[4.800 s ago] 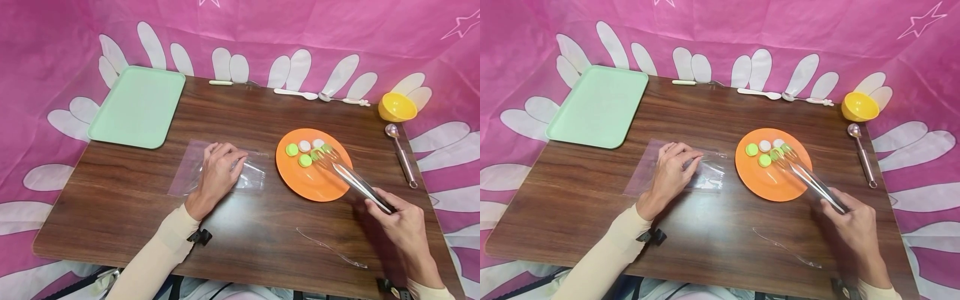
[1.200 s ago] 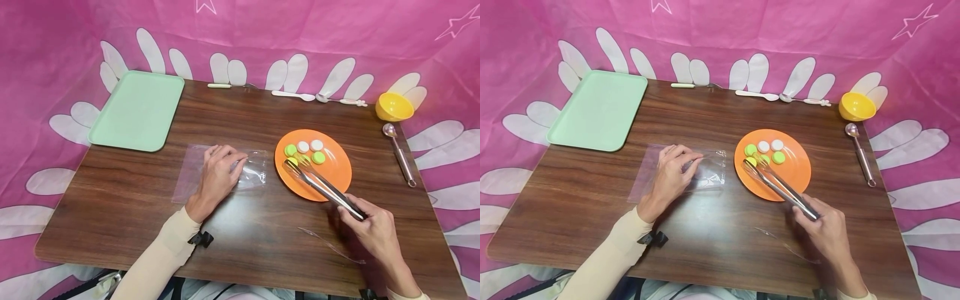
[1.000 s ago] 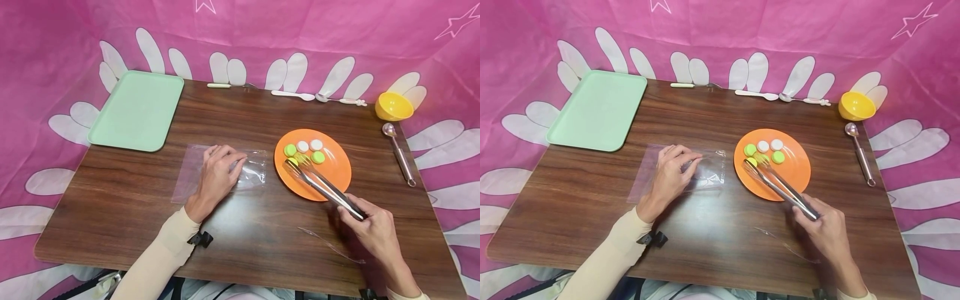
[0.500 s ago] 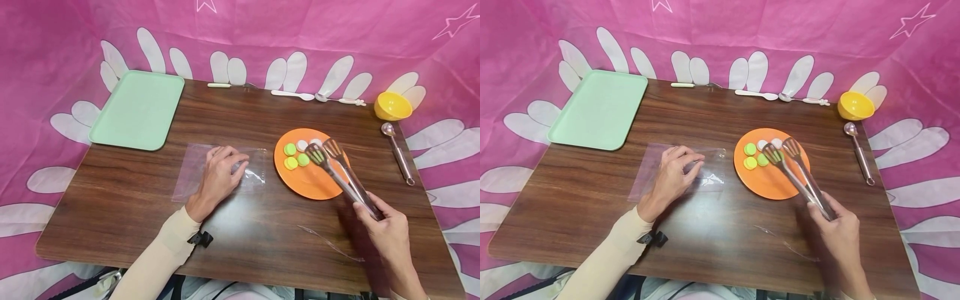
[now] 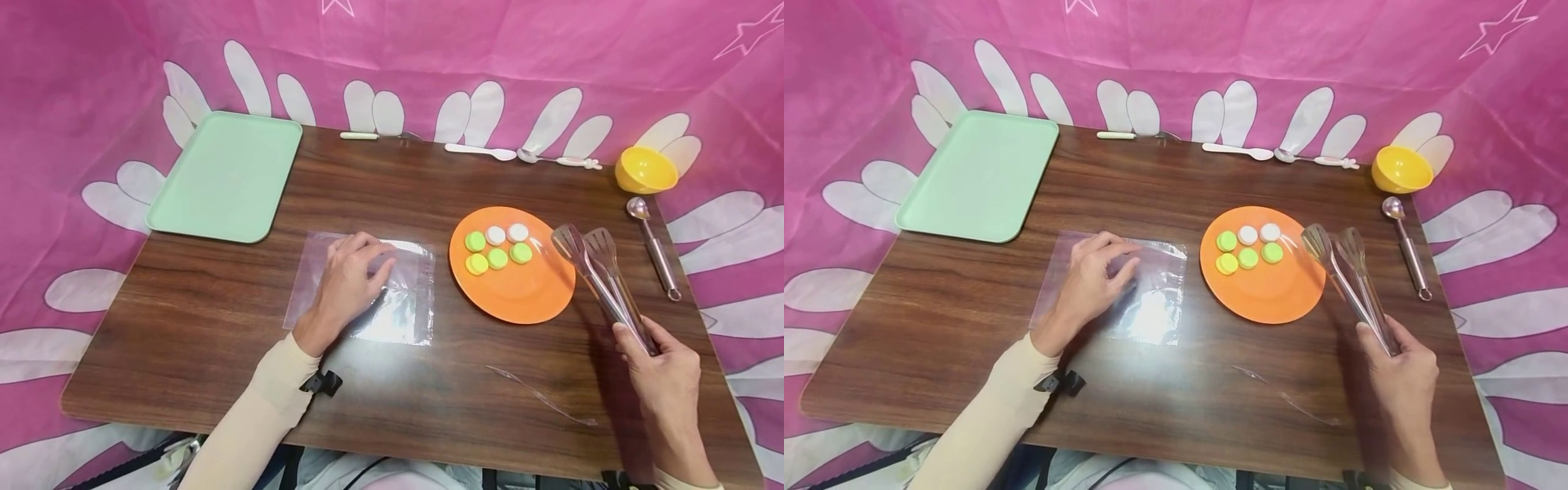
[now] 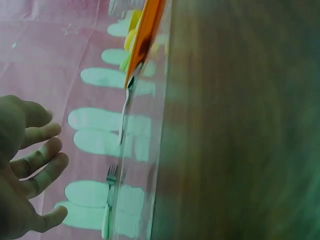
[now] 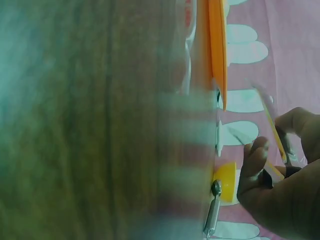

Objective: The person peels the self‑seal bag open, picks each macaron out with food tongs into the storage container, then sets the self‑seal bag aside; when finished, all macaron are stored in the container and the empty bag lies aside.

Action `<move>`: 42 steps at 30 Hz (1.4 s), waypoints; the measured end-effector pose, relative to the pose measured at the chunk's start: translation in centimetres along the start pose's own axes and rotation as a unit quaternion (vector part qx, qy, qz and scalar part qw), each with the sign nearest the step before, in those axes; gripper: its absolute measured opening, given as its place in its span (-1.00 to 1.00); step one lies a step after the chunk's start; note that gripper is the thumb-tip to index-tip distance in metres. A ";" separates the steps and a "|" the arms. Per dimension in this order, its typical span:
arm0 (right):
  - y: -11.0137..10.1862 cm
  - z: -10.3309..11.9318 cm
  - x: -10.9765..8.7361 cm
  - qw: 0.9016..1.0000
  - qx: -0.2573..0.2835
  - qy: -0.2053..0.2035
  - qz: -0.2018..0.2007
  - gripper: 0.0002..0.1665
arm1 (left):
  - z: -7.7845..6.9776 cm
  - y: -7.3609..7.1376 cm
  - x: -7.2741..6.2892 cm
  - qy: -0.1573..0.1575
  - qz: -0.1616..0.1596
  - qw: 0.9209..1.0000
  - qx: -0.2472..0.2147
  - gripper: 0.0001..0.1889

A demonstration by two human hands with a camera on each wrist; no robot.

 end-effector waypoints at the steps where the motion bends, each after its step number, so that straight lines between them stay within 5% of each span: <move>1: -0.1 -0.2 0.1 1.000 -0.011 0.004 0.004 -0.42 | 0.4 -0.1 0.2 -0.012 0.006 1.000 0.007 -0.81; 6: -0.4 -1.1 0.4 0.994 -0.105 0.003 0.038 -0.38 | 2.9 -0.1 0.5 -0.095 0.075 0.990 0.076 -0.65; 11: -0.1 -1.5 0.8 0.984 -0.163 -0.014 0.075 -0.34 | 5.3 1.7 -1.2 -0.138 0.224 0.948 0.178 -0.27; 15: 0.3 -1.6 0.8 0.977 -0.185 -0.027 0.104 -0.27 | 5.7 2.3 -1.9 -0.131 0.272 0.931 0.206 -0.09; 26: -0.1 -2.0 0.8 0.970 -0.210 -0.014 0.118 -0.24 | 6.4 1.9 -2.0 -0.162 0.292 0.916 0.223 -0.04; 35: 0.9 -2.5 1.4 0.944 -0.248 -0.049 0.212 -0.21 | 6.5 1.7 -2.1 -0.163 0.287 0.920 0.212 -0.03; 42: 0.9 -2.7 1.3 0.935 -0.249 -0.043 0.251 -0.08 | 6.4 1.7 -2.1 -0.156 0.283 0.923 0.210 -0.04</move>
Point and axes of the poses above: each hand's wrist, its own x-axis towards the middle knuckle, its own y-axis out of the palm, z = x × y, the point moved 9 cm from there along x, towards the middle knuckle, and after that the axes turned 14 degrees about -y, right-handed, at the moved point
